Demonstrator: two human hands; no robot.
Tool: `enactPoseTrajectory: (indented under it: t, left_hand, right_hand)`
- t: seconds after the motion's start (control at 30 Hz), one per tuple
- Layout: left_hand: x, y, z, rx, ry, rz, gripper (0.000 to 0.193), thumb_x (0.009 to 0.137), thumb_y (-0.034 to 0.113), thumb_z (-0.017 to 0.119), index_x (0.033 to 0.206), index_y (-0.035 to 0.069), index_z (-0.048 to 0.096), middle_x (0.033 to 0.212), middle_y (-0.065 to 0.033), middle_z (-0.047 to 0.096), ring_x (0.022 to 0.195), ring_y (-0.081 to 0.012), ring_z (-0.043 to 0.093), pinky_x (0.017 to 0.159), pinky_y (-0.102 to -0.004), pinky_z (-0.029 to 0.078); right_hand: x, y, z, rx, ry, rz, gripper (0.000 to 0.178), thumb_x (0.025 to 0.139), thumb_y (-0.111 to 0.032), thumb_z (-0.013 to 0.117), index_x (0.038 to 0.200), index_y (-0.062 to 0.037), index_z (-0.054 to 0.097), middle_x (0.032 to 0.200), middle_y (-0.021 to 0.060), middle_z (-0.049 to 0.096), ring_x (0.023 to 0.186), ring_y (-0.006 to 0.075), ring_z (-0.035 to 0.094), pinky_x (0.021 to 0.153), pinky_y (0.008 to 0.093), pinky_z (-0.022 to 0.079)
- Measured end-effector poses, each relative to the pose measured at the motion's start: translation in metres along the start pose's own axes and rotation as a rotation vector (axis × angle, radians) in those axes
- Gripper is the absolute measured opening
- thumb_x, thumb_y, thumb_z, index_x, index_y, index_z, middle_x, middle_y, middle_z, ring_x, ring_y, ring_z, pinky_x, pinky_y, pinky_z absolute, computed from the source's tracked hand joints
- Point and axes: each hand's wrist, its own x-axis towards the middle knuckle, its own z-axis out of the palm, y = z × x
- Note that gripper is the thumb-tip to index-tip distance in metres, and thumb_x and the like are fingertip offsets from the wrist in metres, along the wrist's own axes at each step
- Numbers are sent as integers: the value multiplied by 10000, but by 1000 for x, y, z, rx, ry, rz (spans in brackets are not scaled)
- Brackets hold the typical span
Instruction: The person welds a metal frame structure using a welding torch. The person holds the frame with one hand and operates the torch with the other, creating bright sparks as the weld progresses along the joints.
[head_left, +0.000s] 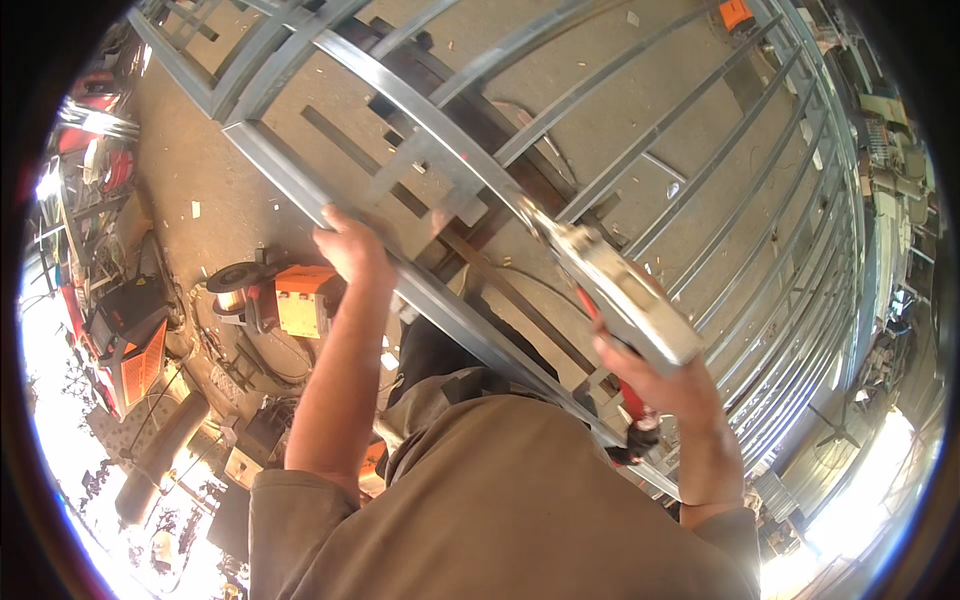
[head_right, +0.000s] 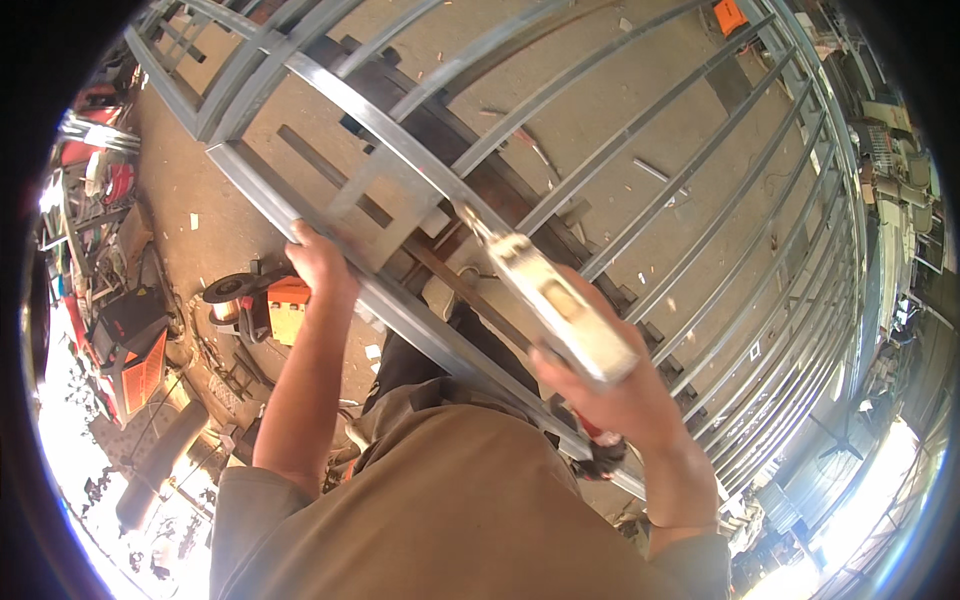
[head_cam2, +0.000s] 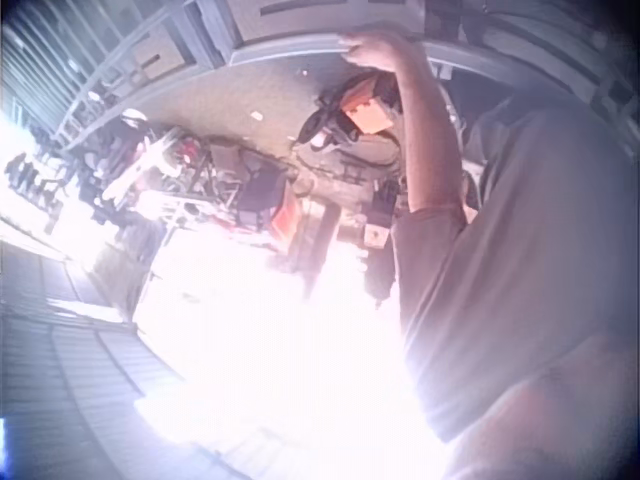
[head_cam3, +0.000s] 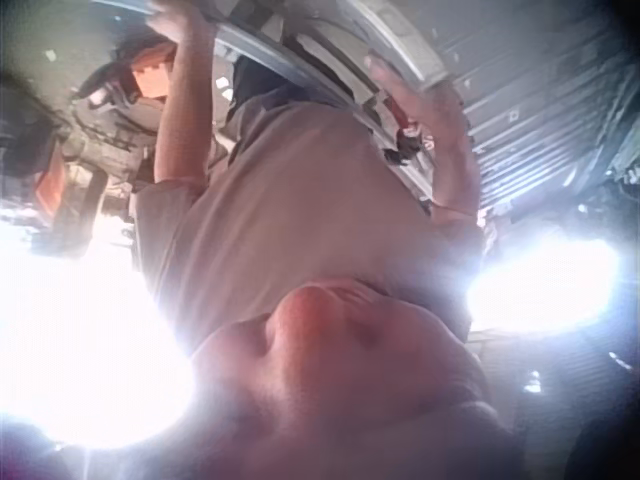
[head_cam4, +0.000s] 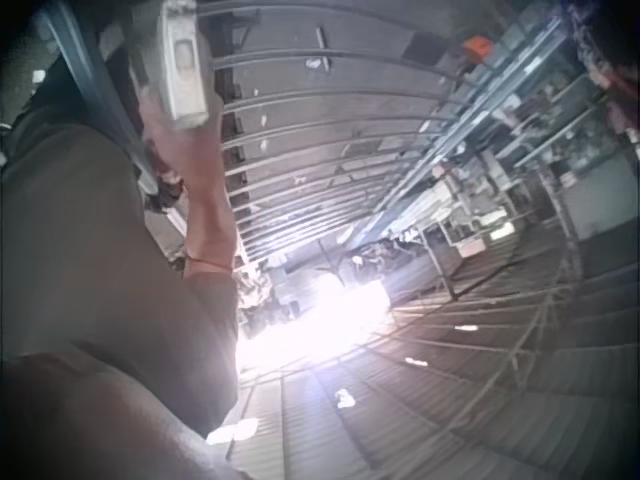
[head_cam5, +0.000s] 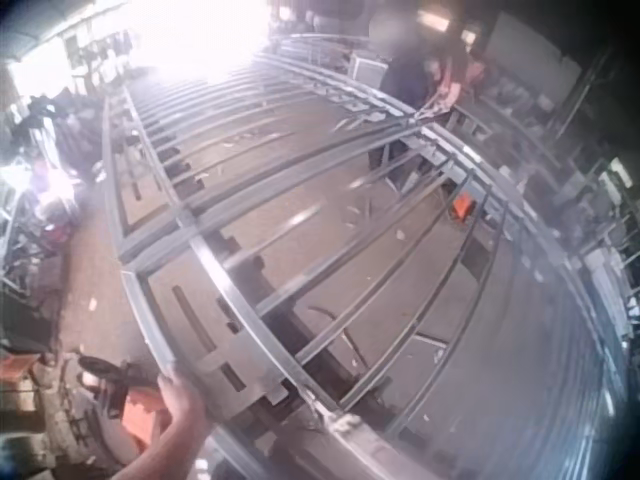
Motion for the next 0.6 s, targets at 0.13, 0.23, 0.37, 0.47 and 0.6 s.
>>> enactPoseTrajectory:
  t: [0.13, 0.23, 0.37, 0.47, 0.6]
  left_hand:
    - [-3, -6, -7, -114, -100, 49, 733, 1107, 482, 463, 1557, -91, 379, 1537, -307, 459, 1379, -435, 507, 1153, -493, 435]
    - [4, -13, -14, -99, -198, 85, 845, 1086, 535, 476, 1609, -99, 282, 1606, -327, 376, 1479, -445, 409, 1236, -488, 334]
    - [6, -19, -18, -69, -264, 163, 885, 1090, 538, 472, 1612, -131, 223, 1619, -360, 337, 1522, -471, 333, 1276, -498, 253]
    - [1, -17, -19, -36, -239, 298, 905, 1091, 532, 480, 1601, -161, 198, 1614, -392, 312, 1526, -496, 305, 1280, -510, 240]
    - [-3, -13, -22, 2, -254, 284, 914, 1093, 514, 491, 1604, -165, 154, 1611, -399, 276, 1519, -509, 293, 1271, -522, 249]
  right_hand:
    - [59, -27, 72, -266, 39, -179, 789, 897, -133, 792, 1598, -156, 430, 1104, 206, 757, 965, 349, 773, 866, 383, 610]
    - [83, -29, 111, -335, 117, -213, 795, 868, -184, 793, 1580, -127, 445, 1141, 225, 749, 984, 443, 739, 822, 466, 610]
    - [105, -26, 143, -472, 233, -315, 757, 884, -154, 785, 1568, -119, 464, 1052, 199, 757, 906, 401, 756, 799, 418, 612]
    - [111, -27, 153, -542, 246, -307, 788, 861, -152, 797, 1572, -120, 458, 1076, 213, 756, 951, 432, 744, 806, 446, 612]
    - [109, -33, 166, -569, 243, -221, 799, 855, -182, 795, 1575, -128, 455, 1114, 214, 753, 984, 435, 741, 814, 456, 615]
